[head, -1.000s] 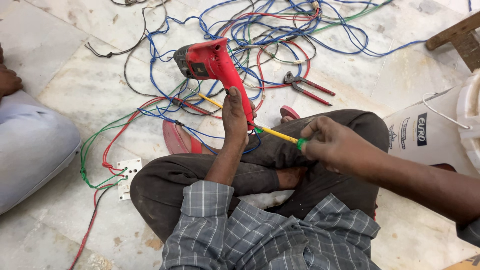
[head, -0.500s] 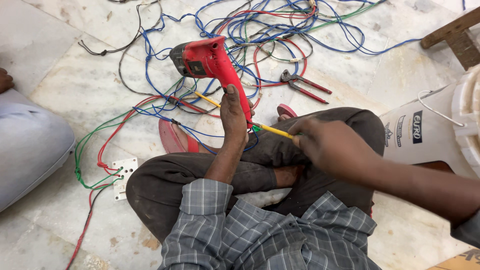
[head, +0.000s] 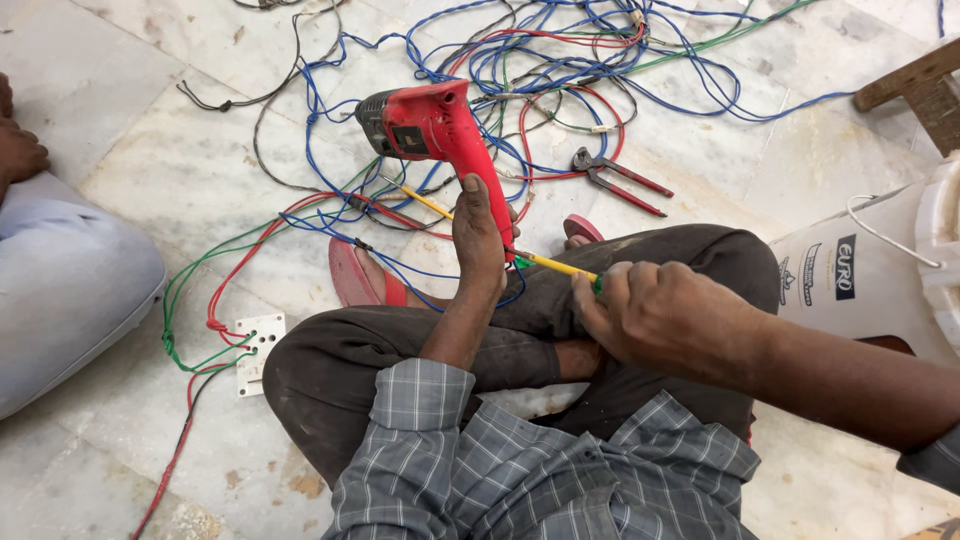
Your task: The person sits on the floor and uses a screwdriver to open the casing of a red electric drill. They then manipulate several colored wires connected to a switch plate, twisting and arranging them.
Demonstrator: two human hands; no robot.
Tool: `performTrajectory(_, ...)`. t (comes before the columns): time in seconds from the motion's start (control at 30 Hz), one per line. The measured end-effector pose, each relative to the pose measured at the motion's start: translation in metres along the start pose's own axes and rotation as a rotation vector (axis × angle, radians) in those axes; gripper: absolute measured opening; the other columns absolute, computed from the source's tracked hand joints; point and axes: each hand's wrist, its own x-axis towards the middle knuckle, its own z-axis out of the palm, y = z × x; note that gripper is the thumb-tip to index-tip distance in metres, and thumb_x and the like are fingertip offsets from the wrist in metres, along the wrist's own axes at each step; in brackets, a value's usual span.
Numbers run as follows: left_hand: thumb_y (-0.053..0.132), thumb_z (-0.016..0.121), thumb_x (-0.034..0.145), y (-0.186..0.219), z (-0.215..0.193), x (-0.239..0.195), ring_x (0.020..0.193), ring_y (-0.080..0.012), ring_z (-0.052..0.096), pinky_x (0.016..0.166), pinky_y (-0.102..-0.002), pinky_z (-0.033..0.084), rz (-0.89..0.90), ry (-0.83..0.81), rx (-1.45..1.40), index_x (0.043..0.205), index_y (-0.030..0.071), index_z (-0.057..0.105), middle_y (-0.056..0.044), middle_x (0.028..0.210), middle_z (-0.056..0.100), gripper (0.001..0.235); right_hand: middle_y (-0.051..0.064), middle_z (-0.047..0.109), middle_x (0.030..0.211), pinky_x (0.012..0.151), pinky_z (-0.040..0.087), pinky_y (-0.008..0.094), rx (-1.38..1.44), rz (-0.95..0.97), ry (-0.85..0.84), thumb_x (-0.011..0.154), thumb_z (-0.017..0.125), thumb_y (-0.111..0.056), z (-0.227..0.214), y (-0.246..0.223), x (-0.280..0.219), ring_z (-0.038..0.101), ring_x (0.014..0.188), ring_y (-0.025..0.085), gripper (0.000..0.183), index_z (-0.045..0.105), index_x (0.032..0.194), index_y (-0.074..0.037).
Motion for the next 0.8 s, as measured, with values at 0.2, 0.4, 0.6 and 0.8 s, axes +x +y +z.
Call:
performTrajectory(0.2,0.078,0.044,0.093,0.001,-0.002,0.003,0.051,-0.0103,0.05,0.048,-0.026,0.043,-0.028,0.029,0.025,0.089,0.008,0.05,-0.001,0.065,0.051,0.071,0.017,0.075,0.089,0.068,0.052,0.051,0.993,0.694,-0.07,0.093,0.058,-0.028,0.0,-0.006,0.017,0.07,0.082,0.038,0.038,0.066,0.128,-0.017)
performTrajectory(0.4,0.081,0.044,0.092,-0.003,-0.007,0.007,0.048,-0.0105,0.048,0.044,-0.026,0.04,-0.026,0.034,0.068,0.085,0.006,0.052,-0.002,0.063,0.052,0.076,0.016,0.073,0.095,0.07,0.055,0.051,0.936,0.673,-0.267,0.098,0.053,-0.029,-0.004,-0.005,0.019,0.072,0.086,0.037,0.04,0.058,0.136,-0.016)
performTrajectory(0.6,0.068,0.069,0.084,0.003,-0.008,0.004,0.05,-0.0104,0.054,0.044,-0.026,0.044,-0.064,0.067,0.113,0.096,0.005,0.058,-0.001,0.065,0.055,0.065,0.017,0.067,0.097,0.057,0.058,0.043,0.458,0.248,-0.237,0.089,0.057,-0.015,-0.015,-0.015,0.019,0.073,0.078,0.031,0.061,0.048,0.149,-0.005)
performTrajectory(0.8,0.064,0.07,0.085,0.003,-0.009,0.01,0.05,-0.0087,0.052,0.045,-0.025,0.044,-0.04,0.089,0.07,0.097,0.004,0.058,0.0,0.066,0.054,0.062,0.014,0.074,0.094,0.074,0.056,0.051,0.927,0.682,-0.309,0.098,0.054,-0.035,-0.005,-0.01,0.032,0.071,0.087,0.036,0.045,0.058,0.141,-0.023)
